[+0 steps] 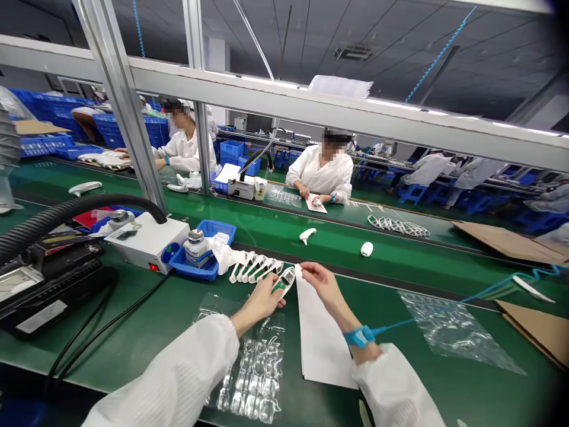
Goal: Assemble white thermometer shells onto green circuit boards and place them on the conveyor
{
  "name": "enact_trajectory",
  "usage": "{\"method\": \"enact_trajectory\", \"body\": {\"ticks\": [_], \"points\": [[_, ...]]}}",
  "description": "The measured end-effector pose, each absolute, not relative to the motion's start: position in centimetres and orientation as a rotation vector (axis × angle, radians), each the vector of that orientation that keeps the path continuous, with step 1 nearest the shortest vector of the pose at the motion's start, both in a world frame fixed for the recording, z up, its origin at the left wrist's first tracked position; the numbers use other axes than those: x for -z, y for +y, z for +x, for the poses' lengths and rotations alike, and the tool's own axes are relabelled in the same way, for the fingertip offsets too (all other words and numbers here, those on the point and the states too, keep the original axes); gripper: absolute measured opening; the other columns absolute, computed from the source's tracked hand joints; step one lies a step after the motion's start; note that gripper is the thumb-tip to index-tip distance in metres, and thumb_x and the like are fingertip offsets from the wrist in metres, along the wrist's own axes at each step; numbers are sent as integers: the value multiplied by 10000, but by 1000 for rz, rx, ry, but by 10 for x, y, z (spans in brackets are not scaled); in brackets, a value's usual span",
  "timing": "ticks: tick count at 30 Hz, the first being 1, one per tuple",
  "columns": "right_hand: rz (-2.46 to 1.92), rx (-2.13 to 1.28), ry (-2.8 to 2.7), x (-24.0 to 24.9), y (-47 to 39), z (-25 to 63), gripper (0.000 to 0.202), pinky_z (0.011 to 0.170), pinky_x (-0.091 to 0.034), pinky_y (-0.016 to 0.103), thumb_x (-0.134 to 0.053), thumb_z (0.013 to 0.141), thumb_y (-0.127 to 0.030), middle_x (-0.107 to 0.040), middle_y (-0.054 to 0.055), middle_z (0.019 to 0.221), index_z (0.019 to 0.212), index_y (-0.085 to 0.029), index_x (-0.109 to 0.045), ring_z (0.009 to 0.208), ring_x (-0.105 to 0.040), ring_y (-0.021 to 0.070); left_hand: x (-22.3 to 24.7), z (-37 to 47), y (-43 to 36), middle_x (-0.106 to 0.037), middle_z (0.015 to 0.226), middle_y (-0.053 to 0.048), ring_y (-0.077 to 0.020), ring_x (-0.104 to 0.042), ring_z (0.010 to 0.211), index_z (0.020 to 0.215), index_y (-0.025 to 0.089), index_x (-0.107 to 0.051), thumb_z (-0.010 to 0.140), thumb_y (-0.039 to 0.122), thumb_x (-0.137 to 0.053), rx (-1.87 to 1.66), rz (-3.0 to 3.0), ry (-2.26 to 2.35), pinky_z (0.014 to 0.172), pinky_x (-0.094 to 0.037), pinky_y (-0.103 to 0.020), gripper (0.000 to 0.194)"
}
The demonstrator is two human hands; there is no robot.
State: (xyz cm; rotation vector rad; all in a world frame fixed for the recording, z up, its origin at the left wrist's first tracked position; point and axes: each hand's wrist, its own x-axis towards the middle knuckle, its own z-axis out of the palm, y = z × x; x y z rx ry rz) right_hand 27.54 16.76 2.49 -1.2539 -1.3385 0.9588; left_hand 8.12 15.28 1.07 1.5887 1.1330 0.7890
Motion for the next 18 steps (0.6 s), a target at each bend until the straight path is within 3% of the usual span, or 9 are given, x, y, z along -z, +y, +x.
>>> {"method": "enact_trajectory", "body": {"ticks": [6, 12, 18], "points": [[-1114, -1006, -1483, -42, 122, 231, 279, 786, -501, 345, -700, 761, -414, -631, 35, 853, 917, -190, -642, 818, -597, 198, -24, 61, 111, -624, 880, -46, -131, -631, 574, 1053, 193, -427, 884, 383, -456, -849, 1418, 962, 577, -529, -286, 256], [-1086, -952, -1526, -44, 112, 212, 157, 672, -443, 290, -671, 792, -320, -548, -10, 753, 783, -195, -576, 698, -513, 155, -30, 42, 82, -642, 846, -27, -160, -572, 632, 1263, 231, -463, 906, 279, -427, -933, 1529, 1023, 634, -439, -275, 362], [-1080, -807, -1676, -45, 101, 201, 141, 628, -391, 279, -548, 871, -241, -506, -9, 743, 738, -200, -533, 686, -481, 156, -37, 34, 67, -624, 828, 1, -168, -573, 662, 1098, 239, -518, 914, 299, -443, -974, 1543, 1042, 659, -406, -265, 207]]}}
